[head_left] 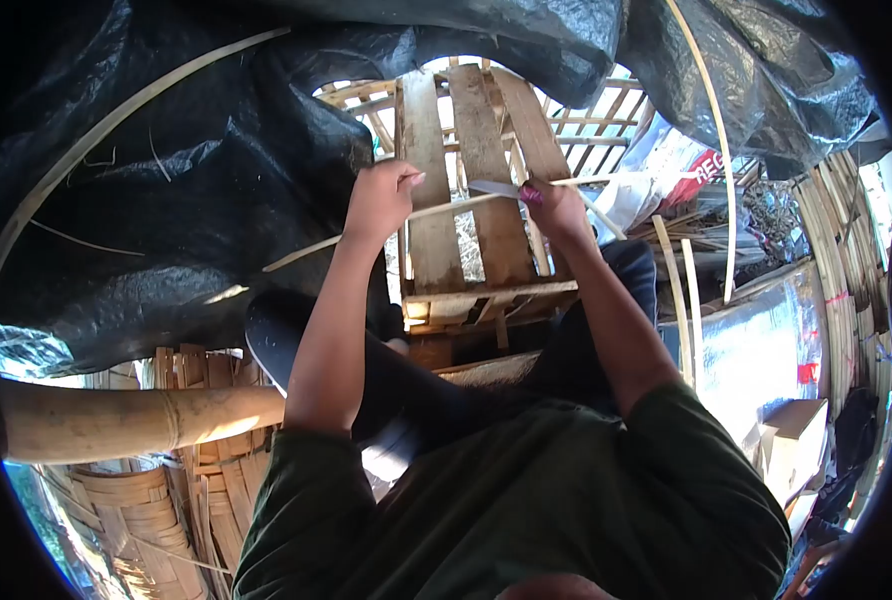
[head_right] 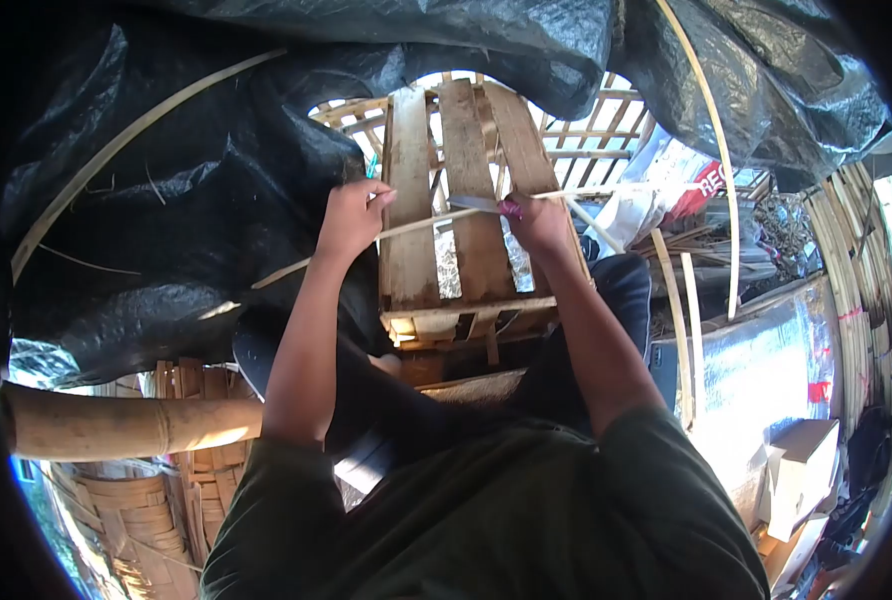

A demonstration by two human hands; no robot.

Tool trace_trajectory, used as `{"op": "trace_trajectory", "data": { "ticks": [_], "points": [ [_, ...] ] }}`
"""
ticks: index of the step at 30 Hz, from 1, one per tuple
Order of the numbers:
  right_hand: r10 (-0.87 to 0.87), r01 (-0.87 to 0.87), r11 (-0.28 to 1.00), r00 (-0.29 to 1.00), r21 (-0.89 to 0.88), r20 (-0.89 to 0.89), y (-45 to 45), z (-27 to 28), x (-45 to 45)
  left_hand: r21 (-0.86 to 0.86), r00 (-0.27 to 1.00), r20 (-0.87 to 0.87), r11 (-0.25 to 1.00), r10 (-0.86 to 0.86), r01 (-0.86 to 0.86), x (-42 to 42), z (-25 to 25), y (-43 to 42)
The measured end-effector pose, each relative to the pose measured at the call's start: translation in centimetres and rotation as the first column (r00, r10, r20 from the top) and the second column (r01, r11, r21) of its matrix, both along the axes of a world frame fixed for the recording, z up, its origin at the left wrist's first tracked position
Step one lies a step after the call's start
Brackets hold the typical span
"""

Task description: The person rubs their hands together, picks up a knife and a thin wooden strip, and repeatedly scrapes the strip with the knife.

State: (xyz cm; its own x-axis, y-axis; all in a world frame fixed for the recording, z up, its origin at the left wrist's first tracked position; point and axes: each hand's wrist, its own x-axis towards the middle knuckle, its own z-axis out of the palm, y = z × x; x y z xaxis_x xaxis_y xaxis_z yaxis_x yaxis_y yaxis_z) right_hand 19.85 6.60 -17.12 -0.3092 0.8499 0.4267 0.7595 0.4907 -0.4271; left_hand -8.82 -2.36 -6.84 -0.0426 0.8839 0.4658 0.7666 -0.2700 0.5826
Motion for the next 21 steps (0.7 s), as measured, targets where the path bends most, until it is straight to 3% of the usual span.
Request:
{"op": "trace_trajectory", "data": {
  "ticks": [3,5,9,14,17,21],
  "points": [
    [-0.015,0.014,1.0,1.0,0.023,0.02,-0.4,0.4,-0.2,-0.042,0.999,-0.052,0.999,0.005,-0.007,-0.9,0.6,-0.4],
    [-0.022,0.022,1.0,1.0,0.012,0.013,-0.5,0.7,-0.3,-0.185,0.996,0.007,0.979,0.09,-0.087,-0.8,1.3,-0.8],
    [-0.06,0.065,0.991,0.997,-0.12,0.044,-1.0,1.6,-0.5,-0.141,1.0,-0.018,0.99,0.013,-0.015,-2.9,-1.8,0.2],
    [-0.062,0.071,0.995,0.99,-0.072,0.123,0.2,0.0,-0.2,-0.113,0.994,-0.012,0.988,0.105,-0.106,-1.5,-0.4,-1.5],
    [-0.074,0.073,0.997,0.99,0.018,0.122,0.4,-0.4,-0.5,-0.198,0.991,0.016,0.972,0.136,-0.13,-1.5,0.8,-2.0],
    [-0.047,0.04,0.993,0.997,0.107,0.057,1.3,-1.8,-0.2,-0.162,0.977,-0.157,0.972,0.143,-0.168,-1.9,0.4,-2.1]
  ]
}}
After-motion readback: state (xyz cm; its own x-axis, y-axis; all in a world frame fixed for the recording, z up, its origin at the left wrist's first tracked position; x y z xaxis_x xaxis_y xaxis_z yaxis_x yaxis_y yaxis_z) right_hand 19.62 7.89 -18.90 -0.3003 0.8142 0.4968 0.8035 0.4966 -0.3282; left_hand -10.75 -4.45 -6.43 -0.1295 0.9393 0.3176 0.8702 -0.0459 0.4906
